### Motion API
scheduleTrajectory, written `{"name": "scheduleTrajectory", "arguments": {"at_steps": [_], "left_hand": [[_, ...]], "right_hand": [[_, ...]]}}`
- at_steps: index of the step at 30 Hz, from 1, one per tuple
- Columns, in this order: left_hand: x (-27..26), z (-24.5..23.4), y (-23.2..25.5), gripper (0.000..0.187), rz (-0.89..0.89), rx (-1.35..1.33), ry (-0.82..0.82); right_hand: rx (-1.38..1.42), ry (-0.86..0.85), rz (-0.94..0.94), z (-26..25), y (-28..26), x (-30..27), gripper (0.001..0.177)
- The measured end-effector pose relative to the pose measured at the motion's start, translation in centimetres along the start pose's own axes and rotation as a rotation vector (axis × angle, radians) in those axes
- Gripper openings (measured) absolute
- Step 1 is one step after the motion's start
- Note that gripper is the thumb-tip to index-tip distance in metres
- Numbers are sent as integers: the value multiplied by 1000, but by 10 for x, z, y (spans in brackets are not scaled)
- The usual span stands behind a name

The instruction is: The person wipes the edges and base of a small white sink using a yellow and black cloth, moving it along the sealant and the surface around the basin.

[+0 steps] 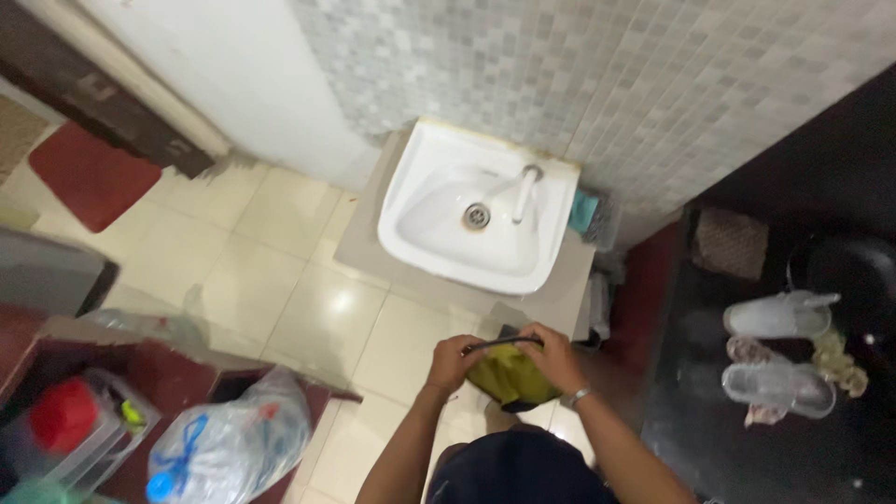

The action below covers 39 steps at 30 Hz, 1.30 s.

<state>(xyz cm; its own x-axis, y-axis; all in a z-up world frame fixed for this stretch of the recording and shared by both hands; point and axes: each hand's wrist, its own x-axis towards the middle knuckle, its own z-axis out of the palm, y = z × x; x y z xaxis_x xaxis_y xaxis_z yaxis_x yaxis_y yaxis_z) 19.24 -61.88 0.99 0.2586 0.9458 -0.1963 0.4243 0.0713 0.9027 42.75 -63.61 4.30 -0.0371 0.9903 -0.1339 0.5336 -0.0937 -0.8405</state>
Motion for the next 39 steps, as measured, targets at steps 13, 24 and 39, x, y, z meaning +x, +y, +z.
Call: {"name": "scheduleTrajectory", "arguments": {"at_steps": [13, 24, 39], "left_hand": [[-176, -111, -7, 20, -149, 305, 512], [-112, -154, 23, 23, -381, 307, 553], [165, -128, 36, 53, -156, 50, 639]], "right_hand": [[-211, -19, -155, 34, -32, -88, 33], [-49, 15, -67, -6, -17, -56, 18], [362, 60, 344, -63, 12, 116, 28]]}}
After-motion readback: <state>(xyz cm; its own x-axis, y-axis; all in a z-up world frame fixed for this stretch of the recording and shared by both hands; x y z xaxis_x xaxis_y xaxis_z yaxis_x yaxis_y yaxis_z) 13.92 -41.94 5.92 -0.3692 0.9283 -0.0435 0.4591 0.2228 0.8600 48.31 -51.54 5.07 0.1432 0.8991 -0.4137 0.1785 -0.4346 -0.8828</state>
